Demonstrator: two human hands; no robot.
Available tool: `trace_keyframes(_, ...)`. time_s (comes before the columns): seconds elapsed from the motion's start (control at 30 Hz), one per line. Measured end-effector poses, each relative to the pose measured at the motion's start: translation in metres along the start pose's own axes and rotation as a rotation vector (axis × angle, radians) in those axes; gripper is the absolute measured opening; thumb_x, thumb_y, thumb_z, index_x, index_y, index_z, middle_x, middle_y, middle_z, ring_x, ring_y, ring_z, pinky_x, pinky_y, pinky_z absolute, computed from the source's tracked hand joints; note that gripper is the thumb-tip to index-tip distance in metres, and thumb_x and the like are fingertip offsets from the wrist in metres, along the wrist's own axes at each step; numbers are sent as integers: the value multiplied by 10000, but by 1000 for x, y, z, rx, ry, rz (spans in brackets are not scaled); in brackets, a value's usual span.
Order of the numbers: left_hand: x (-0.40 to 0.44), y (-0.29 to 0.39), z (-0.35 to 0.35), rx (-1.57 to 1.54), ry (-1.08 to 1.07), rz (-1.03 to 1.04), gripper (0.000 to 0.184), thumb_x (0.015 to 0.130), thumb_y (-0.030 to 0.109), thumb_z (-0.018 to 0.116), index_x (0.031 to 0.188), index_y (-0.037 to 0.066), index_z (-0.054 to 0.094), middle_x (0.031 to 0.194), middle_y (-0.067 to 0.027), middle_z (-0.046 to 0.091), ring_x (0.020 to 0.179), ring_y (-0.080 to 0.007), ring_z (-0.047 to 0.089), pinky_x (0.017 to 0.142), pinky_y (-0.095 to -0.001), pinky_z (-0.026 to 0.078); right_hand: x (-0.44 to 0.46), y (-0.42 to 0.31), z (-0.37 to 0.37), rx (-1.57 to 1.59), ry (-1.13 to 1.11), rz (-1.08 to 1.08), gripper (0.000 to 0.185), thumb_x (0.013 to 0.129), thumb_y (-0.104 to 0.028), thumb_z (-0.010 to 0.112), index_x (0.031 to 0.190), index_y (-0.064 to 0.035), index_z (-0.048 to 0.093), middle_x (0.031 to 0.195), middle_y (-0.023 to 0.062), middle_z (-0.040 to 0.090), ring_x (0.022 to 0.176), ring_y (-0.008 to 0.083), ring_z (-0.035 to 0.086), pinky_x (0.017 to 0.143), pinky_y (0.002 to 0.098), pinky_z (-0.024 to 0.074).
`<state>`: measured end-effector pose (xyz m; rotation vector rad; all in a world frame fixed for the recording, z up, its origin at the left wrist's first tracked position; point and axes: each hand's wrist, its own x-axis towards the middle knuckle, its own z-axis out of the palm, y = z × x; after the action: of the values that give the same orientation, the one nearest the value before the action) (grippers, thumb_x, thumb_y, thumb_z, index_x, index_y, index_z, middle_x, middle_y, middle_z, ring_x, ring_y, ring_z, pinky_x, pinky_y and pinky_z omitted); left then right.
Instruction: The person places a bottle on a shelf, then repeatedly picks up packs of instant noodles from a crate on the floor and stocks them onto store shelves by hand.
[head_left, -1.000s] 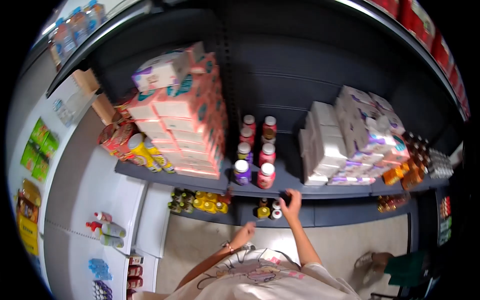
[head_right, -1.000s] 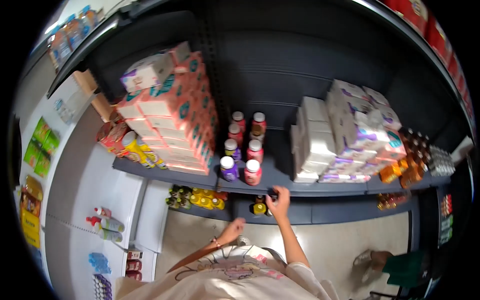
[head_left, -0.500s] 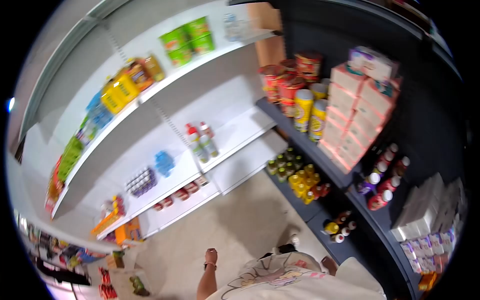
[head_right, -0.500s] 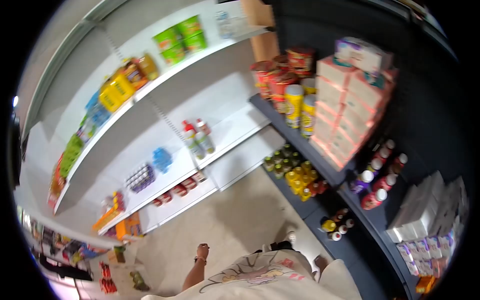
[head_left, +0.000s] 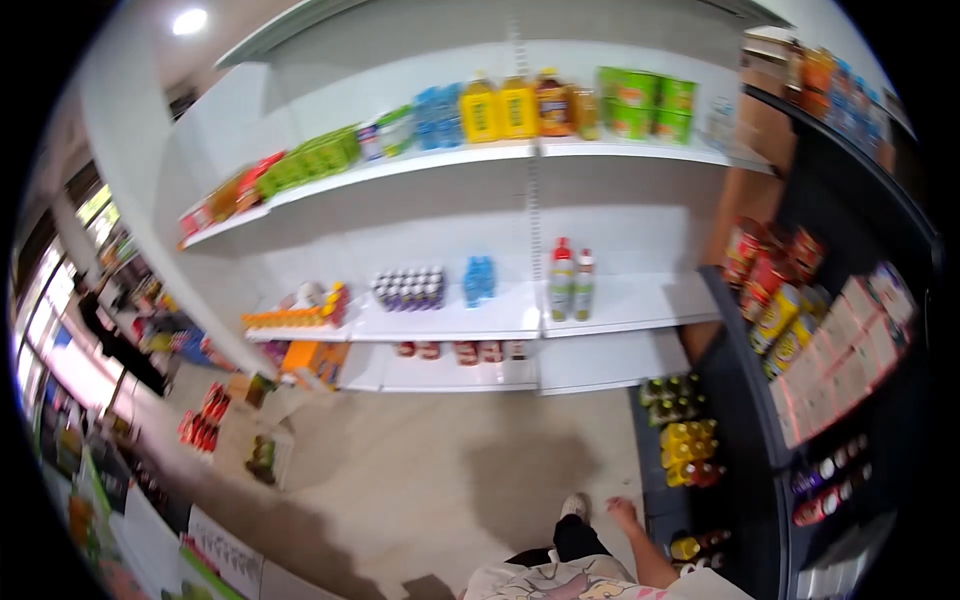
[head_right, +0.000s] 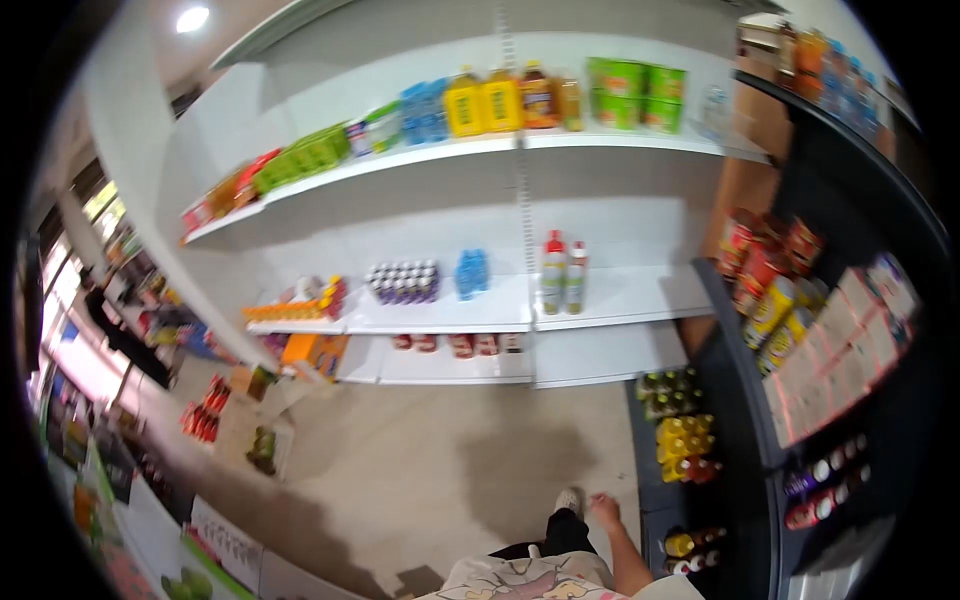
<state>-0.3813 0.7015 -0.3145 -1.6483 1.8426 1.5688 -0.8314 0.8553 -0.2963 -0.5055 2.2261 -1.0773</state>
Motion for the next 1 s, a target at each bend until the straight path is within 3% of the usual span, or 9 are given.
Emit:
trace_keyframes(0.07, -15, -11, -5, -108, 39, -19, 364, 828, 367, 535, 988, 61, 652, 914, -158, 668, 876, -299, 639, 757, -399, 501, -35, -2, 66, -515, -400, -27, 310, 819, -409, 584, 975, -156, 674, 871, 121, 672, 805, 263, 652, 746, 385, 506)
trace_keyframes(0.1, -22, -18, -7, -159, 64, -30, 366, 828, 370, 536, 993, 64, 652, 920, -157, 667, 881, -297, 639, 761, -396, 500, -39, 26, 98, -655, -709, -354, 419, 795, -513, 583, 1065, -201, 652, 978, 122, 656, 942, 281, 623, 819, 413, 490)
trace_keyframes(0.13, -26, -23, -8, -203, 85, -38, 368, 828, 372, 536, 997, 67, 652, 926, -156, 667, 886, -296, 638, 765, -394, 500, -72, -31, 109, -1092, -688, -296, 487, 784, -550, 585, 1153, -234, 610, 1097, 108, 619, 1067, 330, 560, 873, 461, 463)
trace_keyframes(0.2, -35, -37, -11, -281, 130, -62, 372, 827, 377, 537, 1007, 73, 653, 937, -155, 666, 896, -293, 637, 773, -390, 498, -56, -69, 139, -1086, -1044, -515, 464, 809, -511, 571, 1178, -231, 591, 1117, 104, 615, 1096, 334, 544, 883, 462, 459)
trace_keyframes(0.37, -42, -50, -26, -371, 199, -151, 382, 826, 390, 540, 1029, 87, 655, 965, -151, 664, 922, -285, 633, 793, -378, 495, -12, -128, 199, -769, -1059, -470, 354, 807, -378, 576, 1055, -138, 654, 1008, 125, 662, 930, 282, 629, 846, 383, 477)
trace_keyframes(0.57, -31, -63, -88, -334, 246, -329, 396, 825, 405, 543, 1057, 105, 658, 999, -147, 662, 953, -277, 629, 818, -364, 491, 90, -156, 261, -1047, -1266, -526, 335, 768, -333, 560, 997, -118, 676, 978, 137, 662, 913, 319, 630, 793, 395, 492)
trace_keyframes(0.73, 3, -72, -149, -254, 228, -391, 409, 824, 418, 545, 1080, 120, 660, 1027, -144, 661, 979, -269, 625, 838, -353, 487, 154, -193, 345, -771, -953, -417, 351, 795, -376, 577, 989, -100, 673, 918, 91, 682, 808, 238, 641, 714, 360, 501)
trace_keyframes(0.8, 30, -66, -177, -241, 254, -364, 415, 824, 423, 546, 1089, 125, 661, 1038, -142, 660, 989, -266, 624, 846, -348, 486, 173, -210, 372, -358, -885, -253, 325, 800, -356, 574, 941, -82, 675, 841, 81, 682, 714, 197, 637, 652, 337, 503)
trace_keyframes(1.0, 87, -3, -269, -1128, 575, -87, 360, 873, 299, 532, 1009, -16, 641, 830, -107, 667, 781, -149, 613, 706, -266, 487, 212, -209, 429, -852, -945, -358, 253, 805, -296, 565, 877, -77, 670, 726, 42, 653, 612, 151, 594, 558, 307, 481)
